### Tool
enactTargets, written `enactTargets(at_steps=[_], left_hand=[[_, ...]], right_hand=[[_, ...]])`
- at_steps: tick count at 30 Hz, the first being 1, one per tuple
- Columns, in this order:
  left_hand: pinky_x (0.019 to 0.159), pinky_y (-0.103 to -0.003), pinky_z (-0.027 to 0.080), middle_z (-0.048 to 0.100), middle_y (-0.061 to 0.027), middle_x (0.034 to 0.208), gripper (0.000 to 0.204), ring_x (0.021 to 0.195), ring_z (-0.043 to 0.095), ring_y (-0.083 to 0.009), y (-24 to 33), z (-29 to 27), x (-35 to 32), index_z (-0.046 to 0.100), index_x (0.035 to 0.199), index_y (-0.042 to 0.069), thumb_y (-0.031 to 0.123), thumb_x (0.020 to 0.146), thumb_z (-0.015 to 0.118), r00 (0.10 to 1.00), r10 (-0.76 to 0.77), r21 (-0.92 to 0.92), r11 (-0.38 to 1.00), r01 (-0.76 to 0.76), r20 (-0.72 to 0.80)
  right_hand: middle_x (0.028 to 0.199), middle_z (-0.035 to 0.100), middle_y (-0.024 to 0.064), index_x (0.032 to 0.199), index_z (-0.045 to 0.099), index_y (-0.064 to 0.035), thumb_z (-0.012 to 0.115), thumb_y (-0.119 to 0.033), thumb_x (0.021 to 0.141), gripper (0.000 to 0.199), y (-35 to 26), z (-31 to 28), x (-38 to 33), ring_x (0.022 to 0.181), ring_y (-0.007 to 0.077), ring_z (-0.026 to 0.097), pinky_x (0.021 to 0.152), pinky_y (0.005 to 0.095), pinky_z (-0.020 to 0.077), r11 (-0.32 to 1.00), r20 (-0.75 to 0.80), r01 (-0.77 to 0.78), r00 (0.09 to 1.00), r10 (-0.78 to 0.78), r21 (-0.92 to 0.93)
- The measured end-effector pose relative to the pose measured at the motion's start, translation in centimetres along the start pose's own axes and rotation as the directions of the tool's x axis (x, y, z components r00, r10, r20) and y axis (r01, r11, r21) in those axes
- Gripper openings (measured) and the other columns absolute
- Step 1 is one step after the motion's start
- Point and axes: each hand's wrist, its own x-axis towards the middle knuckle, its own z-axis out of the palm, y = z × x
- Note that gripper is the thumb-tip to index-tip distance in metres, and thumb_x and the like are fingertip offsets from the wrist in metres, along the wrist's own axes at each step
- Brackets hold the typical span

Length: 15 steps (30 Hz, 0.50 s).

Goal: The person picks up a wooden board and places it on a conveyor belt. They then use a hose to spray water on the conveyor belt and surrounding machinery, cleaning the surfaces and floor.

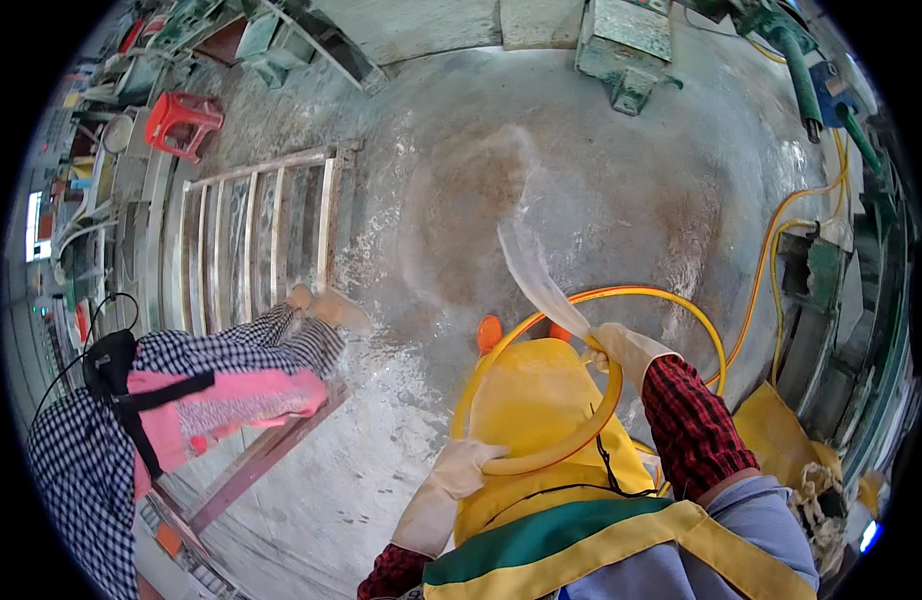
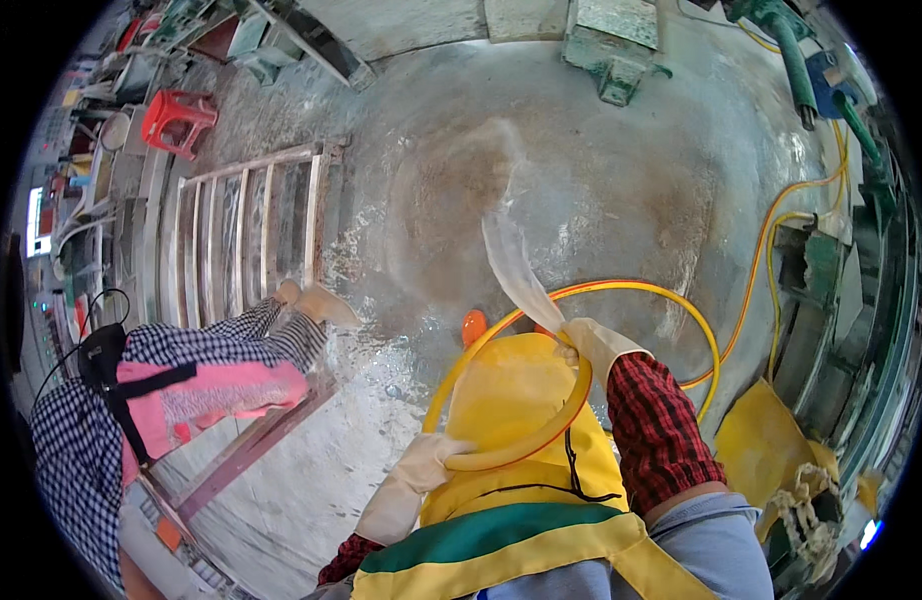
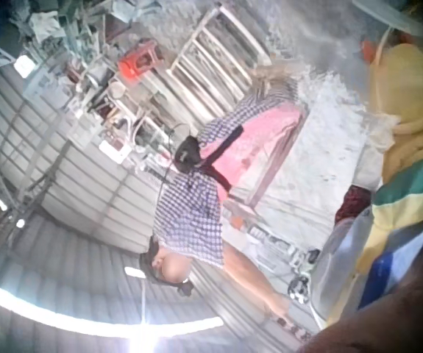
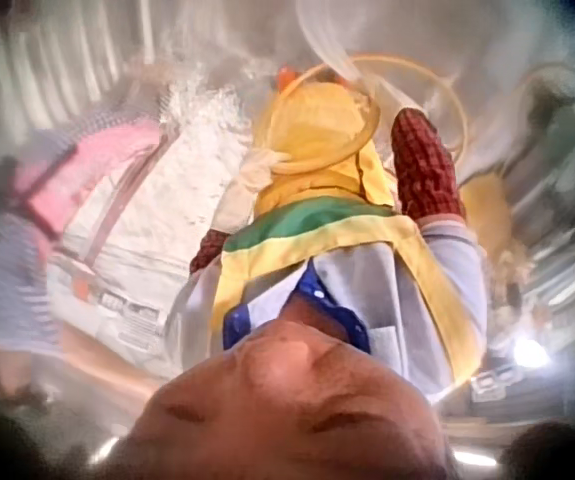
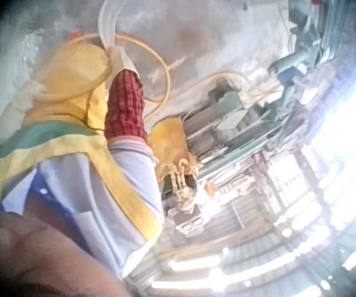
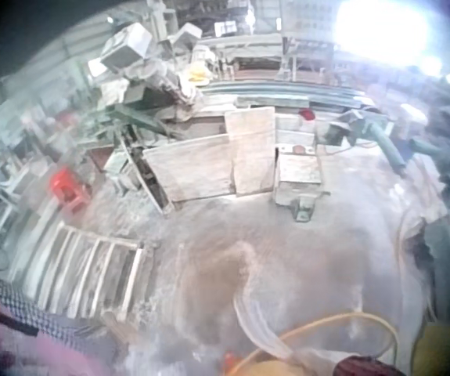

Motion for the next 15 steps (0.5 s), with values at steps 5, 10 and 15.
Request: enactTargets(at_steps=[5,10,15], left_hand=[[0.081,-0.042,0.052,0.069,-0.0151,0.100,0.036,0.095,0.065,-0.0350,2.9,1.9,-0.6,0.068,0.111,0.012,0.011,0.076,0.063,0.994,-0.079,-0.086,0.994,0.072,-0.080],[0.078,-0.040,0.052,0.070,-0.0141,0.095,0.035,0.090,0.066,-0.0331,4.6,-1.0,-0.7,0.068,0.112,0.015,0.011,0.078,0.062,0.970,-0.242,-0.181,0.953,0.242,0.027],[0.072,-0.040,0.051,0.069,-0.0138,0.085,0.032,0.082,0.065,-0.0334,6.8,-3.9,0.1,0.068,0.109,0.018,0.011,0.078,0.061,0.958,-0.252,-0.297,0.933,0.204,-0.134]], right_hand=[[0.066,0.056,0.0077,0.099,0.056,0.0017,0.041,-0.021,0.100,0.028,1.8,-1.1,5.3,0.040,0.0119,0.040,0.038,0.0269,0.0355,0.972,0.194,0.182,0.969,-0.151,-0.152],[0.067,0.056,0.0089,0.099,0.057,-0.0006,0.040,-0.026,0.100,0.030,-0.9,1.6,4.9,0.042,0.0129,0.042,0.038,0.0307,0.0346,0.986,0.169,0.165,0.973,-0.158,-0.025],[0.070,0.057,0.0110,0.102,0.053,-0.0029,0.039,-0.032,0.099,0.032,-5.3,1.7,3.4,0.042,0.0133,0.039,0.037,0.0325,0.0321,0.970,0.118,0.128,0.981,-0.154,0.206]])
